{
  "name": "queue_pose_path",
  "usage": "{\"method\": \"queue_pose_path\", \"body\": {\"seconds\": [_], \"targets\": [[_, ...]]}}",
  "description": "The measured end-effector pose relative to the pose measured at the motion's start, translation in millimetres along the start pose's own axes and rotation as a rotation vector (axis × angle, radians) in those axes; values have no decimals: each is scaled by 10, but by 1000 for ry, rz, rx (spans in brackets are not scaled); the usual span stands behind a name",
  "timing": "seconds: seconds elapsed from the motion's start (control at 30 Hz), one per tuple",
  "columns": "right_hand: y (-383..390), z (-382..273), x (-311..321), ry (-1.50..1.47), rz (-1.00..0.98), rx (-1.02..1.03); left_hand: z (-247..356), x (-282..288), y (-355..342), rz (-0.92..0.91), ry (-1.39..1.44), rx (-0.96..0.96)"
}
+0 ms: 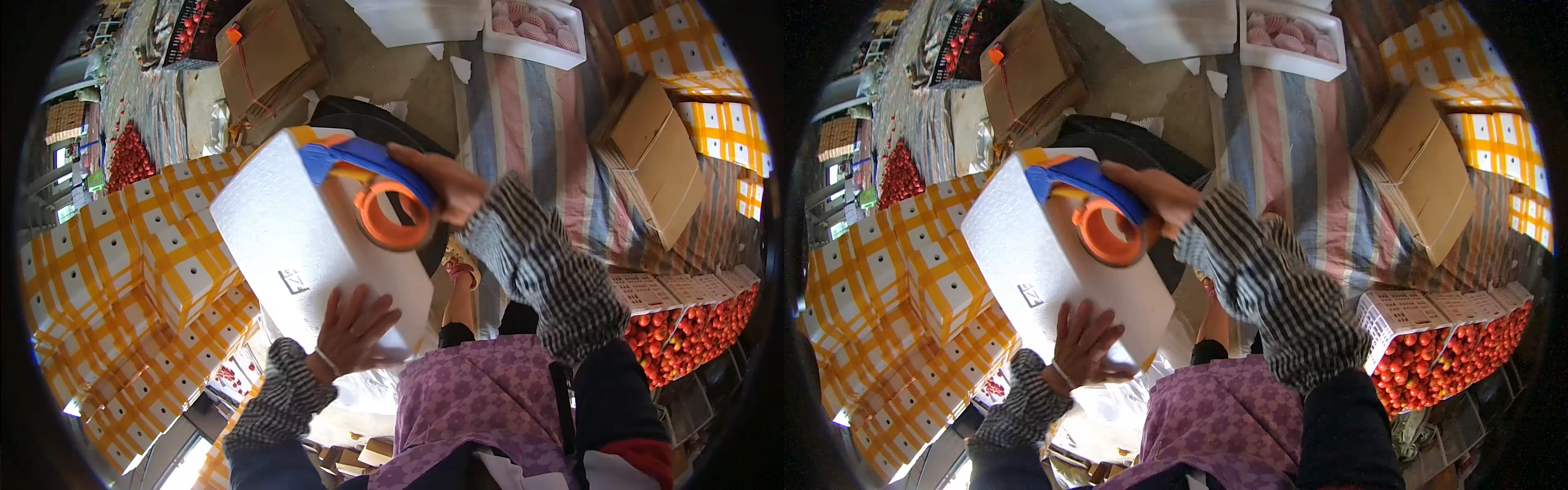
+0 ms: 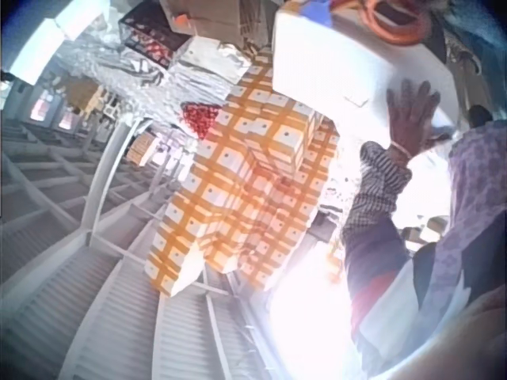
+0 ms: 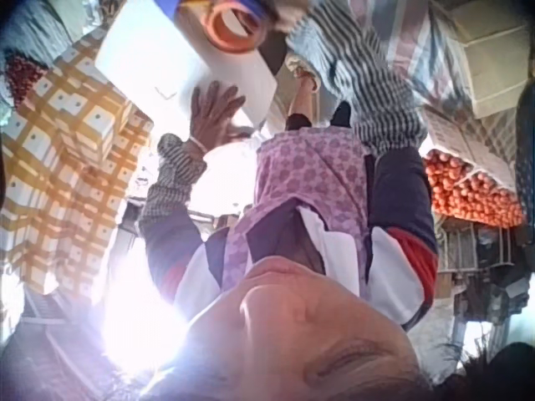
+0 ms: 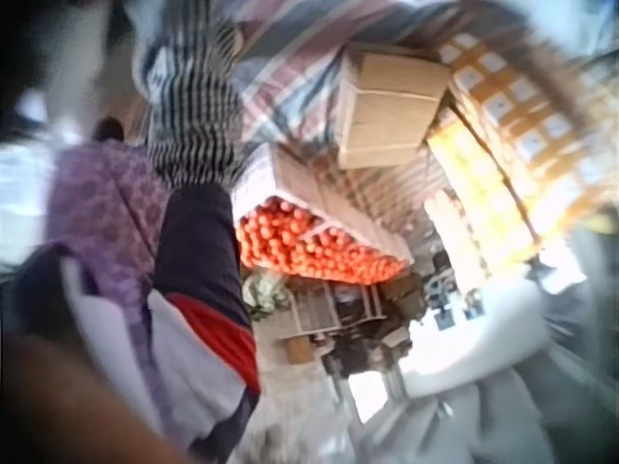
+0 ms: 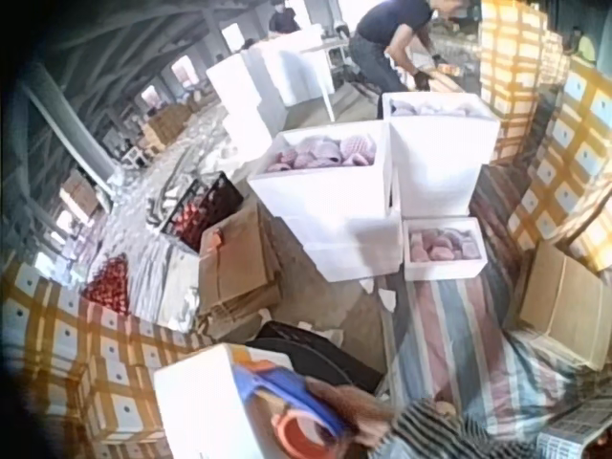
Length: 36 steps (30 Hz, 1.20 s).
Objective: The person repeatedly picks up white styrofoam boxes containing individually wrapped fruit, closes the lids, and seals them with yellow packing tape using a handheld dispenser. Sealed boxes are stacked nearby.
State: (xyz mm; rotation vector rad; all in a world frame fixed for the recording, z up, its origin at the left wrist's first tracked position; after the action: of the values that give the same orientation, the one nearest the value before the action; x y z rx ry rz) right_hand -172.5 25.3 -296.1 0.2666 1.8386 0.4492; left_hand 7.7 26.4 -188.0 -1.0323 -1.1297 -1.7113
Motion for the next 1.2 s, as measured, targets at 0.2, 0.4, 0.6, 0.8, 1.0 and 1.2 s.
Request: {"method": "queue_pose_path", "body": {"seconds": [0.2, 0.4, 0.6, 0.8, 1.0, 1.2], "targets": [[133, -305, -50, 212, -96, 11, -33, 67, -344, 107, 40, 264], [1562, 481, 520, 279, -119, -6, -132, 122, -386, 158, 137, 364], [2303, 1424, 691, -31, 157, -266, -134, 162, -486, 293, 138, 361], [2165, 1286, 568, 47, 118, -297, -95, 187, -620, 278, 124, 360], [2072, 1058, 700, 228, 106, -434, 103, 145, -858, 66, -15, 170], [1987, 934, 710, 305, 27, -369, 23, 208, -981, 143, 19, 175]]}}
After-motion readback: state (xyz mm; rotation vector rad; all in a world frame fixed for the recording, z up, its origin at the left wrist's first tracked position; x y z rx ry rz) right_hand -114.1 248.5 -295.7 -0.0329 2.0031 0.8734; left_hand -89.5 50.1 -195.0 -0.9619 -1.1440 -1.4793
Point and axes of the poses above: each hand's wrist, its own y-axis away from the middle knuckle, its own x-axis out of the back of the hand, z = x × y, the point moved 8 cm from there along -y, towards the middle knuckle, and after that the axes turned 7 degrees about -z, right-handed, at the moved point
